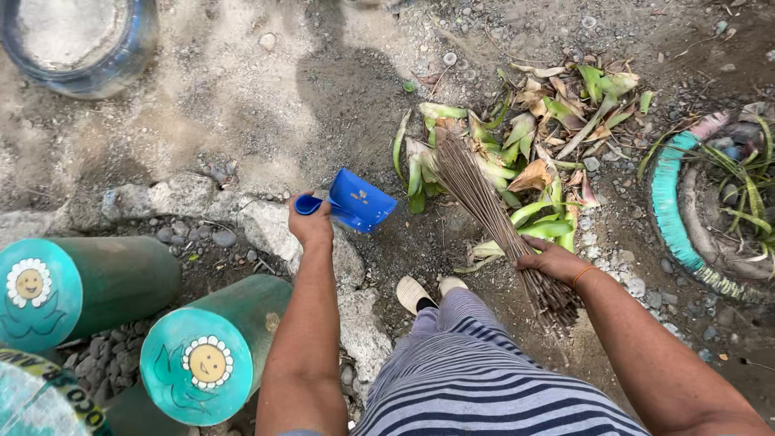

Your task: The person sweeps up organic debris and dirt using a hand broom and a dustpan in an outdoor garden area.

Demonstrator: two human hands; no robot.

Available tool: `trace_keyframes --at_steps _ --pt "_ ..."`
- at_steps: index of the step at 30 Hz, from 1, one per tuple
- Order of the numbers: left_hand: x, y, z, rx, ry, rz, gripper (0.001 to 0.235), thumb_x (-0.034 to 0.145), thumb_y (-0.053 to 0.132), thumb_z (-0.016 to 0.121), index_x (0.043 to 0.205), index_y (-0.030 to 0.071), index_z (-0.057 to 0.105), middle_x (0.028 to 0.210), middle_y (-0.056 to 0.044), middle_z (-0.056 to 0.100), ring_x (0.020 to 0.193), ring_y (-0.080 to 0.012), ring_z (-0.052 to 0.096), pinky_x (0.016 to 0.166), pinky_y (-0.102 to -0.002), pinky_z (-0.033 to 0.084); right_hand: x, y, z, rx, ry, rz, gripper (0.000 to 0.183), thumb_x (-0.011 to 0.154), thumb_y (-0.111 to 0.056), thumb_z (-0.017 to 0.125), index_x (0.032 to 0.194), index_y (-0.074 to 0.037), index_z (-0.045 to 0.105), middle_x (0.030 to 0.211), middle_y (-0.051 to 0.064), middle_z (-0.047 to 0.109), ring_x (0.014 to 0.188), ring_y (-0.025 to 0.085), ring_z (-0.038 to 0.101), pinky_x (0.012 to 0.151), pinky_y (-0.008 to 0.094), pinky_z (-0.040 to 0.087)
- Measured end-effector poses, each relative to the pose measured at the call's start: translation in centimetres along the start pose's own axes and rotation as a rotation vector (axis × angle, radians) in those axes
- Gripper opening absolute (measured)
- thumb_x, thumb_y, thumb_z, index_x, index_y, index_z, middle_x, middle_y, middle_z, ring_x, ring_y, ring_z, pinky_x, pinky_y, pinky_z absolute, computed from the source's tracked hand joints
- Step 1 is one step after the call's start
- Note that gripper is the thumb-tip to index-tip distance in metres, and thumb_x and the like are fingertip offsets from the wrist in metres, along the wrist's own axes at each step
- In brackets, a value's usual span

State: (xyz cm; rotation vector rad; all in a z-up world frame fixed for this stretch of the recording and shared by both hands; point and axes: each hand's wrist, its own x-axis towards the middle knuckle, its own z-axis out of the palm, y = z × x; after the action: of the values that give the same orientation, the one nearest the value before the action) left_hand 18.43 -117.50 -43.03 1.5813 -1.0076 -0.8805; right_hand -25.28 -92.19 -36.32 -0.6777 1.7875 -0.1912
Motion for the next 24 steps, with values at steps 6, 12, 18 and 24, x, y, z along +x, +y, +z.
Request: trace_keyframes --at_steps 6,12,18,24 --pt "3.3 -2.2 3.5 0.09 -0.016 0.009 0.037 0.07 -0.001 0.079 0.102 0.011 0.064 0.098 0.001 0.065 0.09 -0.0131 0.063 0.086 -0.028 0.053 6.0 -2.2 -3.1 -0.035 0.023 0.087 0.096 0.072 -0.031 0.079 0.159 -0.019 0.041 0.128 0.022 0.071 0.098 0.034 0.07 0.091 0.042 0.055" --pt "4.4 -6.4 8.2 0.19 -0.056 0.038 0.042 0.065 -0.004 0.081 0.102 0.012 0.068 0.096 0.001 0.066 0.09 -0.0135 0.063 0.087 -0.028 0.052 16.0 -4.1 2.2 -0.014 -0.042 0.132 0.089 0.071 -0.034 0.077 0.154 -0.015 0.048 0.135 0.017 0.07 0.113 0.032 0.07 0.1 0.041 0.053" --pt "7.1 -10.3 8.5 0.102 -0.031 -0.075 0.042 0.069 -0.007 0.079 0.104 0.012 0.067 0.097 0.003 0.066 0.09 -0.0129 0.063 0.085 -0.027 0.052 13.5 -6.9 10.2 -0.291 -0.139 -0.063 0.1 0.071 -0.036 0.083 0.153 -0.002 0.038 0.144 0.022 0.057 0.131 0.031 0.059 0.113 0.035 0.045" --pt "8.2 -11.0 5.6 -0.038 -0.026 -0.184 0.045 0.072 -0.011 0.079 0.108 0.012 0.065 0.099 0.001 0.067 0.088 -0.0122 0.064 0.082 -0.028 0.054 5.2 -12.9 -0.6 -0.406 -0.34 0.033 0.099 0.069 -0.033 0.077 0.158 -0.027 0.036 0.131 0.018 0.07 0.115 0.03 0.07 0.104 0.034 0.052"
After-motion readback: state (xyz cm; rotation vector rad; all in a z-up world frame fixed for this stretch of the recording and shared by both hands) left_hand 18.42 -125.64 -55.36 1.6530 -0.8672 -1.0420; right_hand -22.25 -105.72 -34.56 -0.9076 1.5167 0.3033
